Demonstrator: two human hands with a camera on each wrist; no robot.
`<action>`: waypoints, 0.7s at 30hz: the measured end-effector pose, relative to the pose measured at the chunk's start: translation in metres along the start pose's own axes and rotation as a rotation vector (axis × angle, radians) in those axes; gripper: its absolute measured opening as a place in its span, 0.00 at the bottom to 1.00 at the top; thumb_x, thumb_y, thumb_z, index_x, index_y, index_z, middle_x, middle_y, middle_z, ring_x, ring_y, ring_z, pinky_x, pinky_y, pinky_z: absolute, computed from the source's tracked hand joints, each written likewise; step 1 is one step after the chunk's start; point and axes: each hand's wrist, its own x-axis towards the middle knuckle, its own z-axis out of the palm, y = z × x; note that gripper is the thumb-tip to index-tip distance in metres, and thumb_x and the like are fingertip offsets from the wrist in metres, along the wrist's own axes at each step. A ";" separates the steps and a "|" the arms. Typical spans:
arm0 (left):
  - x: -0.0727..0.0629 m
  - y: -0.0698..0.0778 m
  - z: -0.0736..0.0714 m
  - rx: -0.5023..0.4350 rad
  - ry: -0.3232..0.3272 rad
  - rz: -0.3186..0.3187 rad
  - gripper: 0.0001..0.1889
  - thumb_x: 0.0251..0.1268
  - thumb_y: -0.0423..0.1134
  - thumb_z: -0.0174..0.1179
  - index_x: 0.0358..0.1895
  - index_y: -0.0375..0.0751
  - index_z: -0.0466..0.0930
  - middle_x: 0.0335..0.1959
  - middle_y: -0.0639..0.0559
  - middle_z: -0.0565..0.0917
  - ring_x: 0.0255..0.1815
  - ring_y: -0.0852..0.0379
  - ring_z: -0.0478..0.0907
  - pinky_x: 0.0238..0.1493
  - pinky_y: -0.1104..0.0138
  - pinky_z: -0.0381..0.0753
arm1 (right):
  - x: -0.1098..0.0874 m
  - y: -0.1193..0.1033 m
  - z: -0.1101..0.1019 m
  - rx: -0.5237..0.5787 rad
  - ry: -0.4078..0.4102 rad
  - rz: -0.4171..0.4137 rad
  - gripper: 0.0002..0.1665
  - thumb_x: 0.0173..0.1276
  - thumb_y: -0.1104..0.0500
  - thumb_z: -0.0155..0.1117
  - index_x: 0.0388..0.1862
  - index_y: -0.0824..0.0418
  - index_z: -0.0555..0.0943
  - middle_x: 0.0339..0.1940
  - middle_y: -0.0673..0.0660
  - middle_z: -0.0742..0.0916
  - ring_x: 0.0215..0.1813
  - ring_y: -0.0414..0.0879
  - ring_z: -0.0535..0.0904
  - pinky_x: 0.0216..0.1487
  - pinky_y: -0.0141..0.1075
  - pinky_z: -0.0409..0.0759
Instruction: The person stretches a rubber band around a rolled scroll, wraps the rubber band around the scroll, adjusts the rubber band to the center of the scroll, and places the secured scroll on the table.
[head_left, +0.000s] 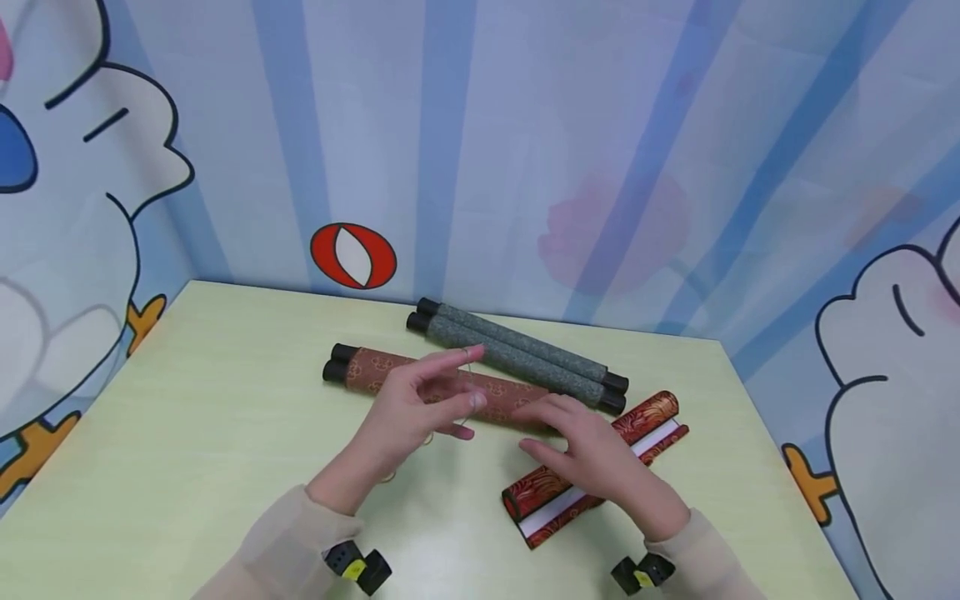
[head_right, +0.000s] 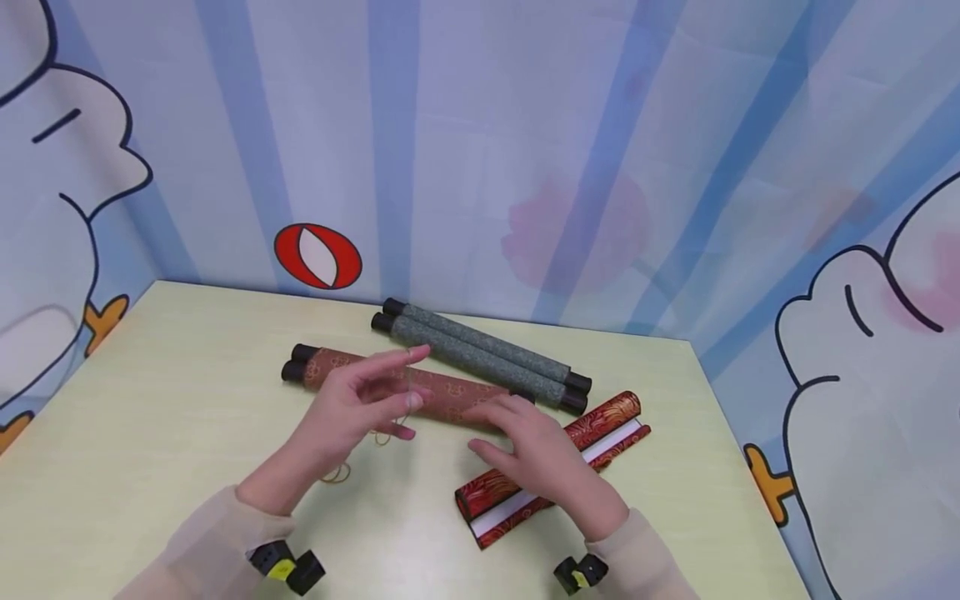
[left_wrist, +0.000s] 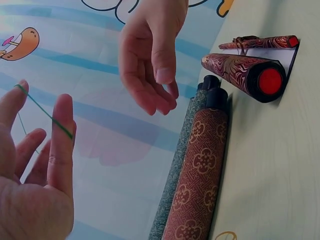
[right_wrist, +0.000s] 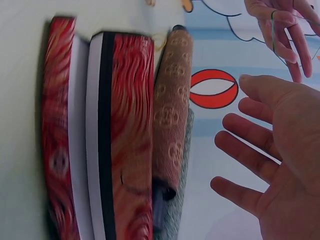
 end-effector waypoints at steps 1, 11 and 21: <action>0.000 0.000 0.000 0.001 0.003 -0.003 0.30 0.73 0.35 0.71 0.76 0.49 0.77 0.58 0.38 0.84 0.55 0.50 0.86 0.44 0.50 0.93 | -0.001 0.002 -0.002 -0.035 -0.009 -0.002 0.21 0.77 0.55 0.72 0.66 0.54 0.85 0.62 0.51 0.87 0.62 0.50 0.84 0.59 0.51 0.87; 0.000 0.001 -0.002 -0.002 0.029 -0.024 0.30 0.71 0.33 0.71 0.75 0.48 0.78 0.55 0.37 0.86 0.52 0.47 0.87 0.43 0.49 0.93 | -0.018 0.009 -0.024 -0.201 -0.186 0.034 0.33 0.74 0.52 0.74 0.76 0.54 0.79 0.70 0.58 0.83 0.69 0.57 0.80 0.63 0.56 0.85; 0.000 -0.001 -0.003 -0.005 0.037 -0.040 0.30 0.72 0.32 0.70 0.75 0.47 0.77 0.54 0.39 0.86 0.53 0.42 0.87 0.44 0.50 0.93 | -0.031 0.018 -0.030 -0.297 -0.211 -0.058 0.43 0.69 0.49 0.79 0.79 0.57 0.75 0.72 0.59 0.81 0.70 0.58 0.79 0.65 0.58 0.83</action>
